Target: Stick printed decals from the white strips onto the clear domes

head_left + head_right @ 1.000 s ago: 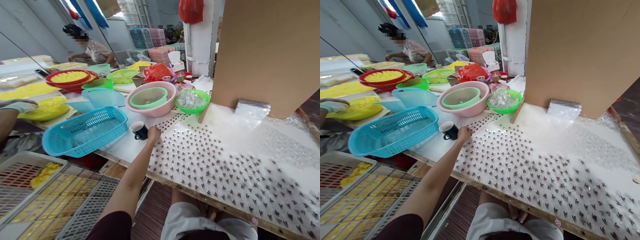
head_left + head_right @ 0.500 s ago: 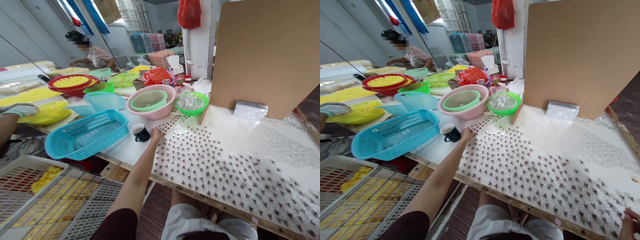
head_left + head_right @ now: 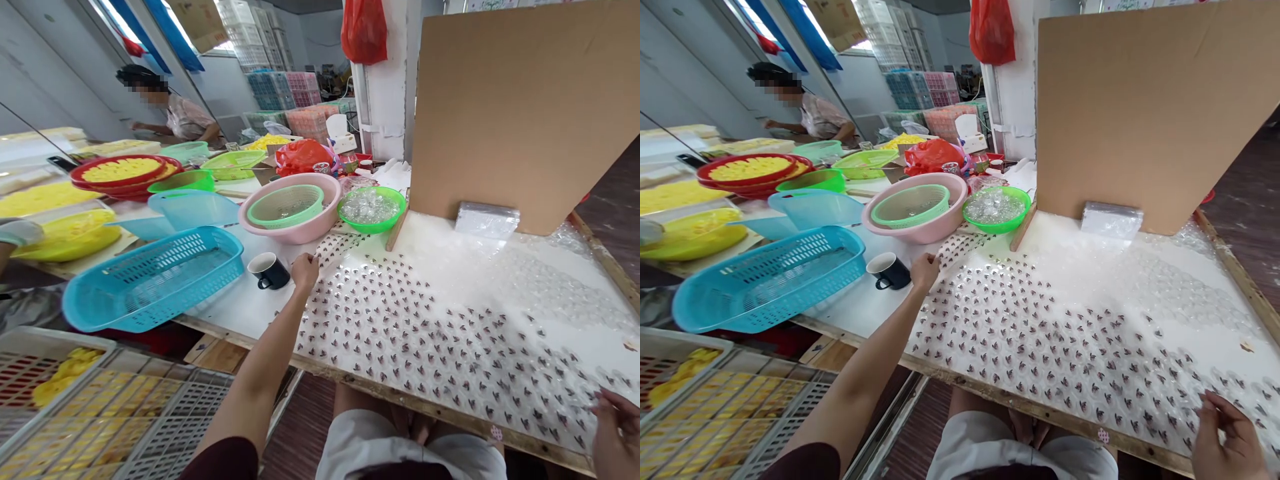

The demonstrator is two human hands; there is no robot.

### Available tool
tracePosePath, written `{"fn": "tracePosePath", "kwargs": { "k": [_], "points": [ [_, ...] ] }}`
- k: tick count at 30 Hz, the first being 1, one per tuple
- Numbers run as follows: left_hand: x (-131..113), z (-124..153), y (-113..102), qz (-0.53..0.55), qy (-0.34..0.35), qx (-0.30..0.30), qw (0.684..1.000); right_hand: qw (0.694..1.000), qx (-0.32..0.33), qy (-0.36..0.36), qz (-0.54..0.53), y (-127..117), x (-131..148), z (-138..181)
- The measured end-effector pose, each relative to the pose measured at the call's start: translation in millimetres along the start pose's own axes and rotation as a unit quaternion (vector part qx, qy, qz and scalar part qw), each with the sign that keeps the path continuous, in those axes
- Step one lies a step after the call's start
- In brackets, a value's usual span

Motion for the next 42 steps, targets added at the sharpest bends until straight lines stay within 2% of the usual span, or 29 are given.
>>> {"fn": "tracePosePath", "kwargs": {
  "k": [1, 3, 5, 6, 7, 9, 12, 15, 17, 21, 23, 25, 27, 29, 31, 34, 36, 37, 39, 41, 42],
  "points": [
    [-7.1, 11.3, -8.0, 0.013, 0.016, -0.014, 1.0, 1.0, -0.017, -0.004, -0.023, 7.7, 13.6, 6.7],
    [-20.2, 42.8, -23.3, 0.04, 0.048, -0.034, 0.997, 0.999, 0.01, -0.014, -0.052, 36.1, 45.2, 21.5],
    [-32.5, 86.3, -34.6, 0.064, 0.08, -0.035, 0.994, 0.993, 0.072, -0.028, -0.084, 74.4, 83.2, 38.9],
    [-39.3, 111.7, -39.0, 0.083, 0.101, -0.034, 0.991, 0.984, 0.143, -0.031, -0.104, 100.3, 104.0, 49.4],
    [-48.4, 139.0, -43.5, 0.138, 0.143, -0.032, 0.98, 0.965, 0.226, -0.032, -0.131, 127.9, 125.5, 61.9],
    [-64.5, 193.0, -50.2, 0.203, 0.205, -0.031, 0.957, 0.896, 0.393, -0.049, -0.2, 179.9, 171.4, 92.3],
    [-81.4, 257.0, -55.4, 0.229, 0.271, -0.043, 0.934, 0.852, 0.47, -0.061, -0.223, 225.9, 219.5, 121.6],
    [-81.3, 288.2, -54.4, 0.263, 0.286, -0.025, 0.921, 0.824, 0.511, -0.067, -0.237, 249.3, 245.5, 137.1],
    [-74.3, 295.6, -51.4, 0.33, 0.27, 0.022, 0.904, 0.806, 0.533, -0.072, -0.246, 255.4, 255.1, 142.0],
    [-62.7, 307.5, -43.1, 0.486, 0.187, 0.155, 0.839, 0.786, 0.554, -0.079, -0.262, 256.7, 262.9, 146.0],
    [-60.8, 316.8, -46.3, 0.514, 0.159, 0.175, 0.824, 0.784, 0.556, -0.078, -0.265, 255.4, 262.8, 148.2],
    [-59.5, 324.9, -58.5, 0.518, 0.16, 0.143, 0.828, 0.785, 0.556, -0.073, -0.264, 252.9, 261.1, 151.2],
    [-59.6, 331.1, -75.0, 0.502, 0.184, 0.094, 0.84, 0.808, 0.528, -0.089, -0.246, 245.2, 260.9, 150.9],
    [-61.6, 335.5, -90.1, 0.475, 0.214, 0.054, 0.852, 0.84, 0.473, -0.15, -0.217, 230.2, 267.2, 148.2],
    [-64.8, 338.0, -101.5, 0.451, 0.235, 0.029, 0.861, 0.86, 0.414, -0.232, -0.19, 211.1, 278.8, 146.6],
    [-72.0, 340.7, -114.5, 0.437, 0.264, 0.0, 0.86, 0.854, 0.378, -0.313, -0.173, 187.9, 294.3, 148.3],
    [-77.0, 341.6, -118.9, 0.434, 0.272, -0.006, 0.859, 0.829, 0.398, -0.357, -0.163, 179.2, 301.4, 153.9],
    [-78.8, 341.7, -119.8, 0.434, 0.27, -0.005, 0.86, 0.803, 0.431, -0.378, -0.163, 177.5, 303.8, 160.0],
    [-80.4, 341.2, -120.0, 0.434, 0.254, 0.005, 0.864, 0.729, 0.522, -0.398, -0.194, 175.4, 304.6, 175.5],
    [-79.5, 340.2, -119.1, 0.431, 0.229, 0.019, 0.873, 0.66, 0.609, -0.365, -0.245, 174.0, 299.8, 189.0],
    [-78.5, 339.6, -117.8, 0.427, 0.214, 0.033, 0.878, 0.645, 0.635, -0.334, -0.262, 174.2, 295.7, 192.8]
  ]
}}
Point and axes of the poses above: each hand's wrist, its own z-axis away from the middle knuckle, its own y-axis out of the palm, x = y × z, the point moved 7 cm from there along -z, towards the middle knuckle, and after that the axes turned 6 degrees about x, right-handed, at the moved point
